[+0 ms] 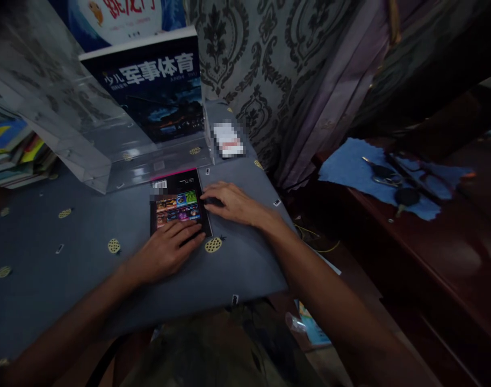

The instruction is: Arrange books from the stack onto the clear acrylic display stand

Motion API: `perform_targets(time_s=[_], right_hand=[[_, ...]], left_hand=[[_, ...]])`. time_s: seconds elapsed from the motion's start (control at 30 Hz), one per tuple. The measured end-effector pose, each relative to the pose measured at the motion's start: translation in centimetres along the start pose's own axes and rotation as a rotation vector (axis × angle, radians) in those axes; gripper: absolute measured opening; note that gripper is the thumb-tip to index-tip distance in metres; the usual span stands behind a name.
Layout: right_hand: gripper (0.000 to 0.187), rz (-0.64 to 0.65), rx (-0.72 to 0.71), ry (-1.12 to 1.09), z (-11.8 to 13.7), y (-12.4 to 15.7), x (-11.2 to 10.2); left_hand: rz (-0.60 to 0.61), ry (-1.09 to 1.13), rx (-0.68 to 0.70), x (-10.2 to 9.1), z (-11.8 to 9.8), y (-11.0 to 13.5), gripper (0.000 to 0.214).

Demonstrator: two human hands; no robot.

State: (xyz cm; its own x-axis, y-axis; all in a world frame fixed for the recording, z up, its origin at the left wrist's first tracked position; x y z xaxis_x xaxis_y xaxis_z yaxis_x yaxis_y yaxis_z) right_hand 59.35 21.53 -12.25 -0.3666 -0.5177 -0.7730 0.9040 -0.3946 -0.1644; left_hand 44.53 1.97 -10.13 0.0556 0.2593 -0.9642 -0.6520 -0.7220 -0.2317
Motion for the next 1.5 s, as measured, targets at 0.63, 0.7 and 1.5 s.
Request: perform_targets(time_s=[0.63,0.7,1.5], right_hand=[[0.019,-0.257,-0.244,0.132,5.4,0.3,3.5],[0.023,-0.133,-0.356,0.125,8.2,0.7,4.7],[0.047,-0.043,0.095,0.111,4.2,-3.6,4.4]], left_hand=[[-0.309,0.289,-0.361,-1.0,0.1,6.4,0.027],[-0.369,0.329,-0.483,-0.8,1.0,6.7,0.028],[-0.302,0.202,-0.723,2.6,5.5,6.3,0.025]])
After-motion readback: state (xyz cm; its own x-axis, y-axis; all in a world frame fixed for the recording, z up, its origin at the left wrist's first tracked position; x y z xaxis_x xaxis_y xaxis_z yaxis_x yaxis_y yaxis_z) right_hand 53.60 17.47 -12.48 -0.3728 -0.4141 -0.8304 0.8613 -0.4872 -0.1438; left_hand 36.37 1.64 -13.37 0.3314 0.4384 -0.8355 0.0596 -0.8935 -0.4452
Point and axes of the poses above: each hand's wrist, its own y-axis away from the middle knuckle, its own x-axis out of the palm, z = x × y, the point moved 1 cm from there along -y, towards the middle knuckle, and after that the axes turned 10 degrees about x, right-handed, at the moved point
